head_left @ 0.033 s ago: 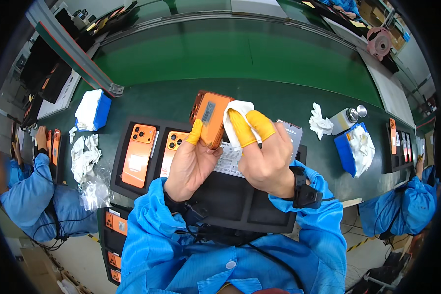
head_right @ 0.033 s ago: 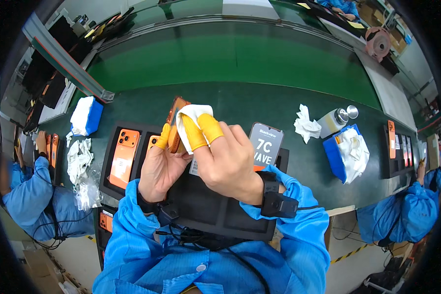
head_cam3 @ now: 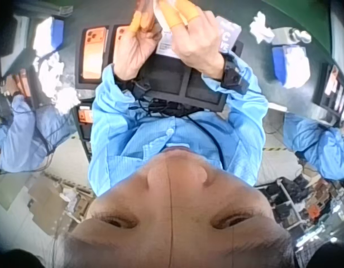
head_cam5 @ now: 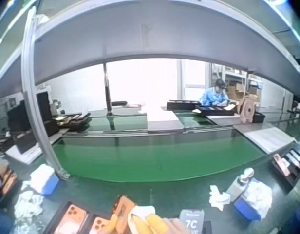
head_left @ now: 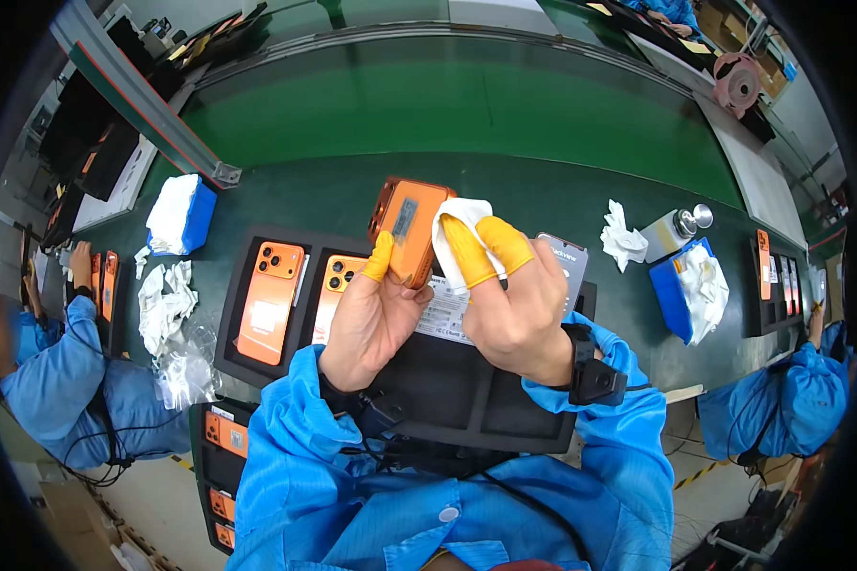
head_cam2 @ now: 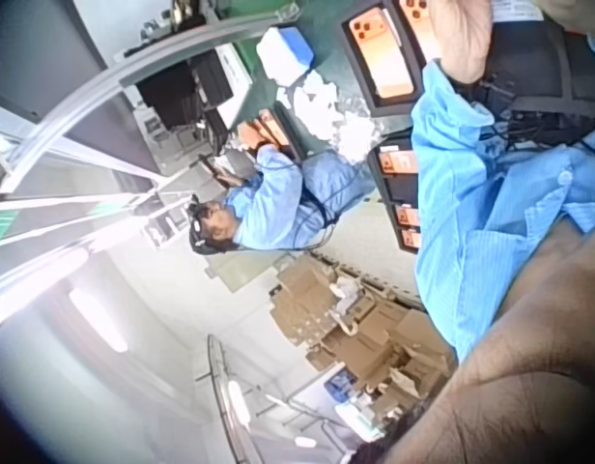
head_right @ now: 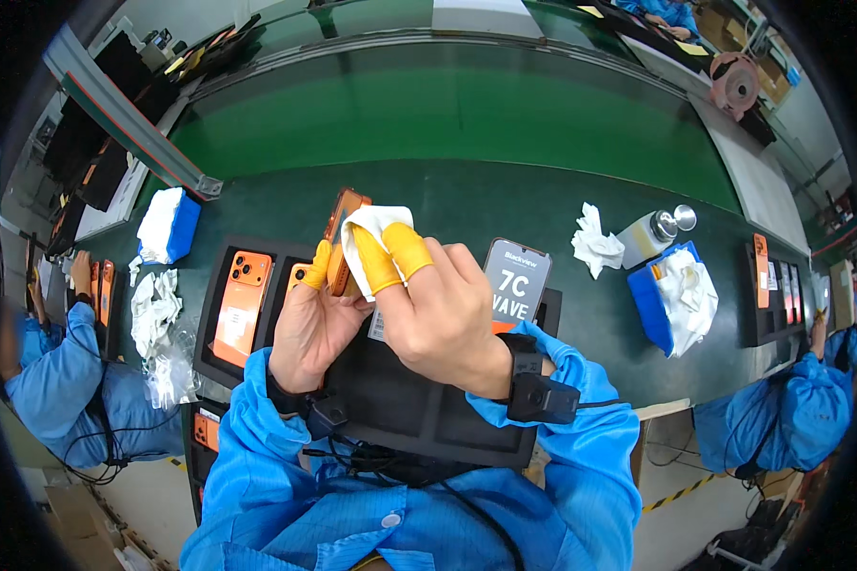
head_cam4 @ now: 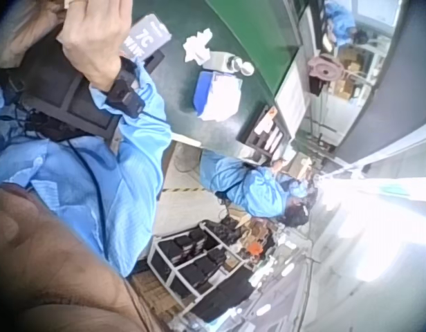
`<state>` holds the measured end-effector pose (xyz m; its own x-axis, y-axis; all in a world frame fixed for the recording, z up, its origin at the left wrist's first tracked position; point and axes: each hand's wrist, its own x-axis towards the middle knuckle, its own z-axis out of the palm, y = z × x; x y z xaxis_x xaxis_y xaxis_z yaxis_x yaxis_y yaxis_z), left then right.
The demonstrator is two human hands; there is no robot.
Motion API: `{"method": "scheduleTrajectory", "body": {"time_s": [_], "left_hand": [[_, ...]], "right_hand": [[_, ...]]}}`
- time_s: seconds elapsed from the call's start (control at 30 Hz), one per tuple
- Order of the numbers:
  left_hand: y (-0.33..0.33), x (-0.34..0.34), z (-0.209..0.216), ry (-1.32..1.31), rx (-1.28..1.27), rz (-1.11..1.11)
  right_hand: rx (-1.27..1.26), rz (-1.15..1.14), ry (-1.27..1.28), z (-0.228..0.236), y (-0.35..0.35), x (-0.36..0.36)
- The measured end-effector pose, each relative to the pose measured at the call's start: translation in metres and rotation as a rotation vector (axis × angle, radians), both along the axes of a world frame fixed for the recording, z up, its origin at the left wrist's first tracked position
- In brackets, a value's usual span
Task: Cleaning the surfaces and lenses of orange smartphone backs and screen components using a cloth and cleaning solution.
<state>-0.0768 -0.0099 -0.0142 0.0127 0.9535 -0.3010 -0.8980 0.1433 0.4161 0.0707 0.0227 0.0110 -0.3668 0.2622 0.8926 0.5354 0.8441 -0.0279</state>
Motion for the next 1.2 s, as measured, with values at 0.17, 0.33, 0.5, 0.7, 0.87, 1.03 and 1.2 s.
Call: {"method": "scheduleTrajectory", "body": {"time_s": [0.17,0.33,0.5,0.7,0.87,1.03,1.2], "left_hand": [[0.000,-0.010,-0.013,-0.105,0.229,-0.165],[0.004,-0.009,-0.014,-0.124,0.140,-0.082],[0.003,-0.006,-0.007,-0.048,0.122,-0.070],[0.001,-0.007,-0.008,-0.146,0.183,-0.165],[0.004,-0.017,-0.017,-0.209,0.153,-0.089],[0.009,-0.025,-0.025,-0.355,0.363,-0.265],[0.004,-0.023,-0.013,-0.272,0.144,-0.158]], "right_hand": [[0.003,0.001,-0.001,0.009,0.002,0.002],[-0.005,0.044,-0.014,-0.001,-0.006,-0.004],[-0.012,0.056,-0.017,0.001,0.000,-0.001],[0.041,-0.003,0.011,0.002,0.007,-0.001],[-0.069,0.180,-0.072,-0.013,-0.011,-0.010],[-0.051,0.350,-0.153,-0.021,-0.016,-0.010],[-0.007,0.330,-0.126,-0.013,-0.015,-0.006]]}}
